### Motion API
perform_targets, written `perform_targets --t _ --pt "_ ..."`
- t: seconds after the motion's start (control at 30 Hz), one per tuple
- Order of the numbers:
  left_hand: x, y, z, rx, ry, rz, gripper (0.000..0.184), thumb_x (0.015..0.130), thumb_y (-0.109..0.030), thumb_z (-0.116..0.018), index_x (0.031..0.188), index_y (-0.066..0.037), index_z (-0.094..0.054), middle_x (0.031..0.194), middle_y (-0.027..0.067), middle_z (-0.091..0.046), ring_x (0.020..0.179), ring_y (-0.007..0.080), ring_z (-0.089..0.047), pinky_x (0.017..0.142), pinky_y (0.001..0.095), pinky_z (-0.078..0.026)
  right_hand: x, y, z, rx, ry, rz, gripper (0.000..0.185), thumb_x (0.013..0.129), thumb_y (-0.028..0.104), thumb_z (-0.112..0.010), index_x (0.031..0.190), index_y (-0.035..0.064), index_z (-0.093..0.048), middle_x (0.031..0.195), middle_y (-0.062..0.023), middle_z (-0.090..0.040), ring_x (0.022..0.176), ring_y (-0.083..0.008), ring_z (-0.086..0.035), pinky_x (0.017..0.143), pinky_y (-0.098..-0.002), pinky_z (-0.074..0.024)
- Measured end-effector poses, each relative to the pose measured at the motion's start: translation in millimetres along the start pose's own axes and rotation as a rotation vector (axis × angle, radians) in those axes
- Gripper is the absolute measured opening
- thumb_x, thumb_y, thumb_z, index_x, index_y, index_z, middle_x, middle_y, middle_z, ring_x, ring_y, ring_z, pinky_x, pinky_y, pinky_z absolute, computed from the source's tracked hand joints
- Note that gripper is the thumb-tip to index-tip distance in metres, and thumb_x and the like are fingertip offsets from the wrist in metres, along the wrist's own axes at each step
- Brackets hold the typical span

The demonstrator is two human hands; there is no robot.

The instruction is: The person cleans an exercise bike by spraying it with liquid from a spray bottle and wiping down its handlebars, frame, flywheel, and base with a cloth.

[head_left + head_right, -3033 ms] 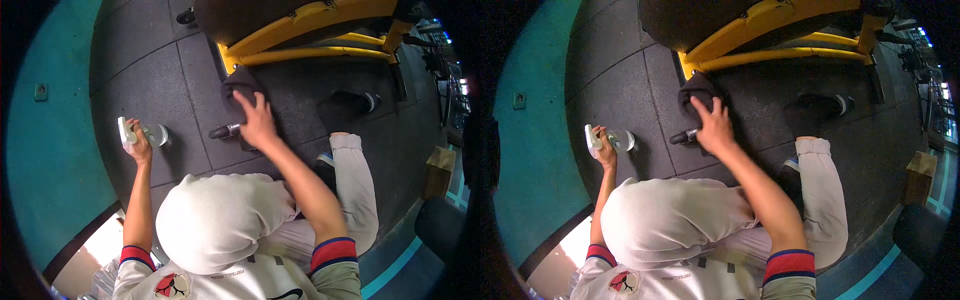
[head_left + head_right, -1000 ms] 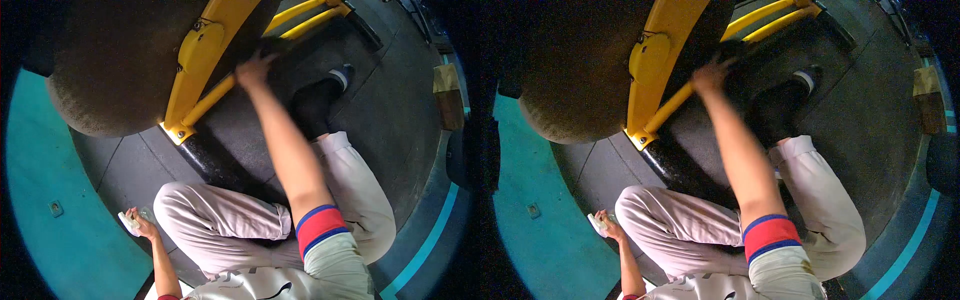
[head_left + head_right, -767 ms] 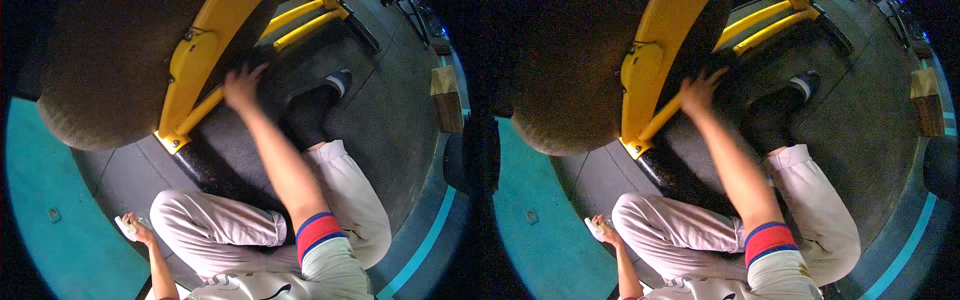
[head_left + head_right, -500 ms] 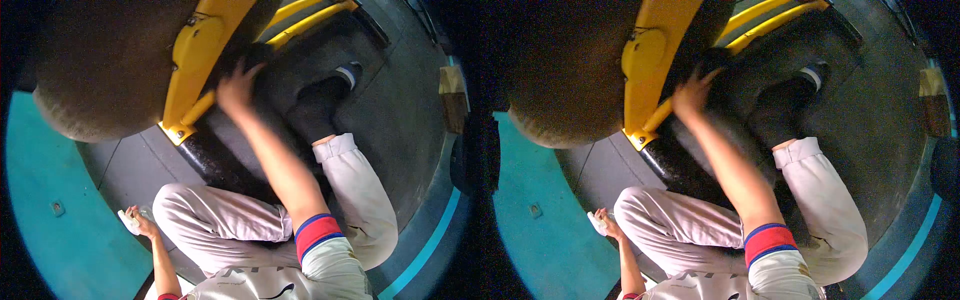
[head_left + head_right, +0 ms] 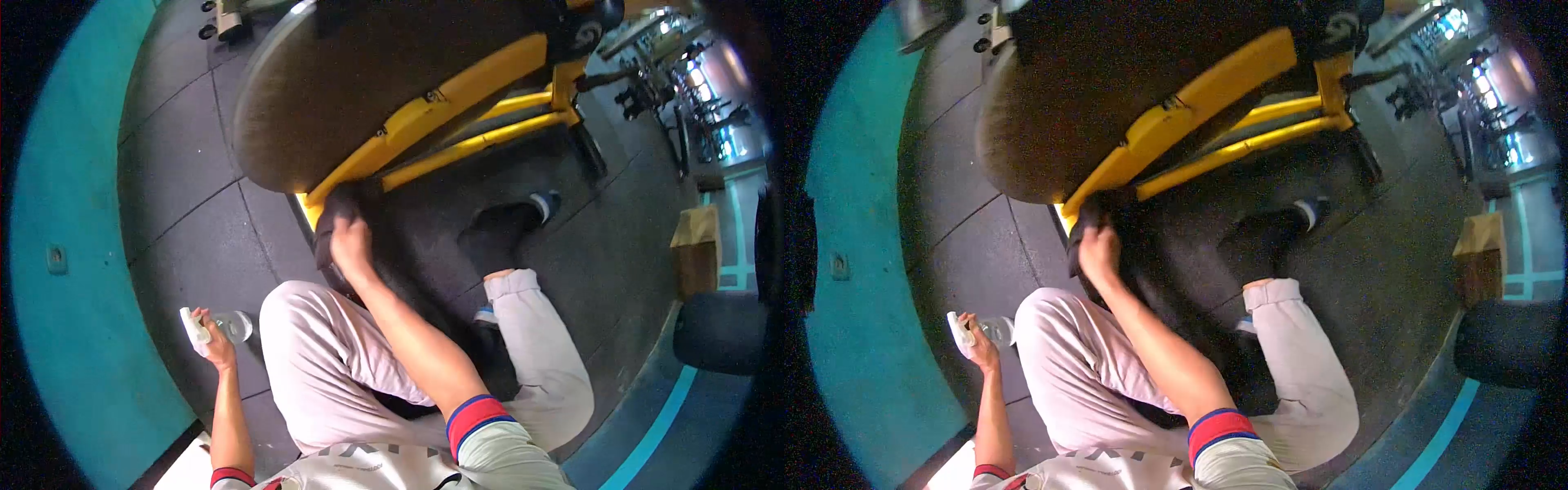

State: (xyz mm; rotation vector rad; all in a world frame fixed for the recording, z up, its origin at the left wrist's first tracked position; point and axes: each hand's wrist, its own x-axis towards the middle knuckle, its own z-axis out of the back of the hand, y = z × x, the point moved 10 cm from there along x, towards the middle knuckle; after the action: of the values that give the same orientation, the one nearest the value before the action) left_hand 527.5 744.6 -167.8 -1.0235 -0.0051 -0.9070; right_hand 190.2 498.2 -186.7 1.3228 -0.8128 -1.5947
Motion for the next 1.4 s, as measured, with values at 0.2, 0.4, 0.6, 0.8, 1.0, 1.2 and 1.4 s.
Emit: perform_targets --t 0.2,0.4,0.6,0.8,1.0,1.2,1.4 --pt "-8 10 0 -0.072 -0.009 0.054 0.023 0.095 -0.004 -0.049 0.116 0.004 -0.055 0.105 0.0115 -0.061 0.1 0.0214 -0.059 0.092 0.034 -0.045 77 28 69 1.216 -0.249 0.038 0.041 0.098 0.034 -0.049 0.118 -0.0014 -0.055 0.117 -0.0121 -0.062 0.102 -0.0272 -0.061 0.094 -0.0415 -0.0462" --pt "-11 20 -1 -0.173 -0.039 0.111 0.029 0.09 -0.001 -0.052 0.119 0.005 -0.055 0.11 0.0131 -0.062 0.102 0.0227 -0.061 0.091 0.034 -0.047 41 -7 10 0.875 -0.276 -0.001 0.051 0.093 0.028 -0.055 0.136 0.002 -0.047 0.136 -0.0108 -0.051 0.124 -0.0244 -0.047 0.108 -0.0388 -0.0336" --pt "-13 16 0 -0.167 -0.048 0.046 0.029 0.086 0.0 -0.054 0.114 0.005 -0.057 0.11 0.0144 -0.062 0.1 0.0244 -0.063 0.086 0.035 -0.05 61 113 126 0.806 -0.364 0.342 0.052 0.098 0.036 -0.038 0.135 -0.0009 -0.044 0.137 -0.0162 -0.049 0.121 -0.0302 -0.051 0.104 -0.0441 -0.0393" --pt "-7 5 5 -0.21 -0.066 0.078 0.028 0.082 0.003 -0.054 0.109 0.005 -0.059 0.104 0.0153 -0.061 0.094 0.027 -0.064 0.082 0.0369 -0.051 -7 151 91 -0.385 -0.801 1.007 0.039 0.085 0.01 -0.048 0.12 -0.0085 -0.046 0.122 -0.0311 -0.044 0.12 -0.0466 -0.04 0.107 -0.0508 -0.0297" --pt "0 -17 13 -0.106 -0.125 -0.051 0.024 0.077 0.004 -0.055 0.101 0.005 -0.061 0.092 0.0174 -0.062 0.085 0.0313 -0.064 0.075 0.0391 -0.052 -49 28 -69 -1.09 0.303 0.907 0.069 0.059 0.003 -0.07 0.125 0.0222 -0.061 0.137 -0.0145 -0.039 0.125 -0.0394 -0.036 0.105 -0.047 -0.0349" --pt "3 -24 15 -0.103 -0.126 -0.083 0.023 0.076 0.005 -0.054 0.099 0.006 -0.061 0.091 0.0174 -0.062 0.082 0.0318 -0.063 0.073 0.0391 -0.052 -36 38 -95 -1.326 0.408 0.726 0.06 0.062 0.014 -0.08 0.12 0.0113 -0.062 0.124 -0.0133 -0.047 0.112 -0.0356 -0.046 0.095 -0.0445 -0.0441" --pt "3 -25 14 -0.099 -0.124 -0.081 0.024 0.075 0.003 -0.054 0.098 0.006 -0.061 0.091 0.0172 -0.062 0.082 0.0313 -0.063 0.073 0.0387 -0.052 -49 58 -124 -1.293 0.432 1.32 0.053 0.059 0.021 -0.081 0.108 0.0076 -0.066 0.114 -0.013 -0.053 0.104 -0.0322 -0.049 0.095 -0.0439 -0.0402"
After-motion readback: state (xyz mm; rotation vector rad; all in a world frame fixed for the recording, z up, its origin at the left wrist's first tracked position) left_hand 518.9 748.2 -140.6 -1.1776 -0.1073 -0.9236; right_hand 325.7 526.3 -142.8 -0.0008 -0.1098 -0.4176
